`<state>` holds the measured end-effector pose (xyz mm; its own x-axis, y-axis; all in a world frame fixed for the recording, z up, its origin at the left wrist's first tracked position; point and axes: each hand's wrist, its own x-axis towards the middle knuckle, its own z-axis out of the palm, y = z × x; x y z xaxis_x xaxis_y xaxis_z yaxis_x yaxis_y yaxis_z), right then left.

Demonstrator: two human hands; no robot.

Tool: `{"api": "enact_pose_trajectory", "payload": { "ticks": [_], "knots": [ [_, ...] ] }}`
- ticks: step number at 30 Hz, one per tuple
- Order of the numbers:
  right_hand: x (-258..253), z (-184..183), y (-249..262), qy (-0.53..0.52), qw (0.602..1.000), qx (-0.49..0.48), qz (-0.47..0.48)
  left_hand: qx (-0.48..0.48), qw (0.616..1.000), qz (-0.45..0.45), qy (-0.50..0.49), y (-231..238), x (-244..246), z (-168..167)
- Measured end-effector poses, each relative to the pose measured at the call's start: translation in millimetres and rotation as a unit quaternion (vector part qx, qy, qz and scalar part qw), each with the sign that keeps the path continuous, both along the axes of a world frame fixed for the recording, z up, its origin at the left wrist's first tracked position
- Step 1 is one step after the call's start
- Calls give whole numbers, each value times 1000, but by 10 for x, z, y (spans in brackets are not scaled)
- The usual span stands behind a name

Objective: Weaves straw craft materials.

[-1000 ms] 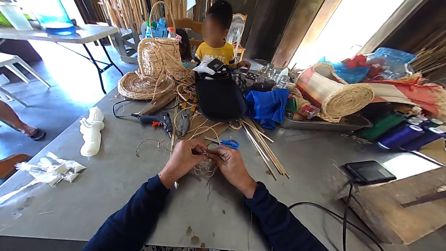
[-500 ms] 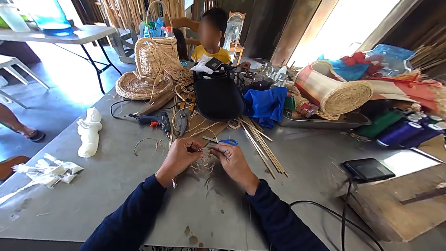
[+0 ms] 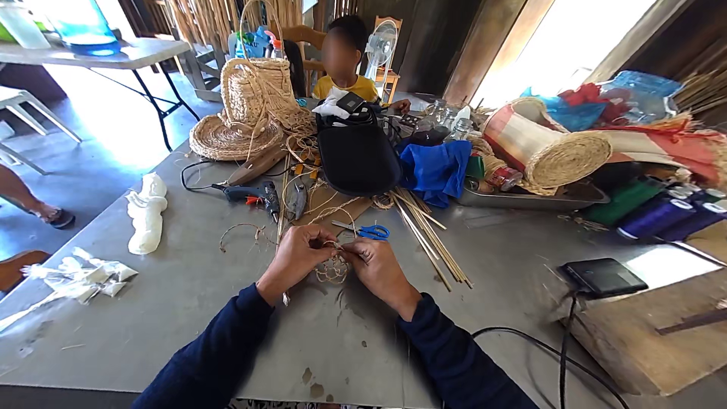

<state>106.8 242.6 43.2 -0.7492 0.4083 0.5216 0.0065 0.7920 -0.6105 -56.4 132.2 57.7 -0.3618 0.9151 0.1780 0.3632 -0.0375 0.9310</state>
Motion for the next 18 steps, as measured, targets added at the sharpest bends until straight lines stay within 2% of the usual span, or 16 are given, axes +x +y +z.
{"api": "enact_pose_trajectory", "payload": {
  "ticks": [4, 9, 15, 18],
  "knots": [
    [5, 4, 1, -4, 1000, 15, -2, 4, 1000, -23, 19, -1, -1, -21],
    [6, -3, -7, 9, 1000, 16, -7, 9, 998, 0, 56, -7, 29, -14],
    [-3, 34, -26, 30, 997, -75, -21, 12, 1000, 13, 17, -9, 1, 24],
    [-2, 32, -21, 66, 995, -76, -28, 15, 1000, 20, 2, -7, 9, 30]
  ]
}}
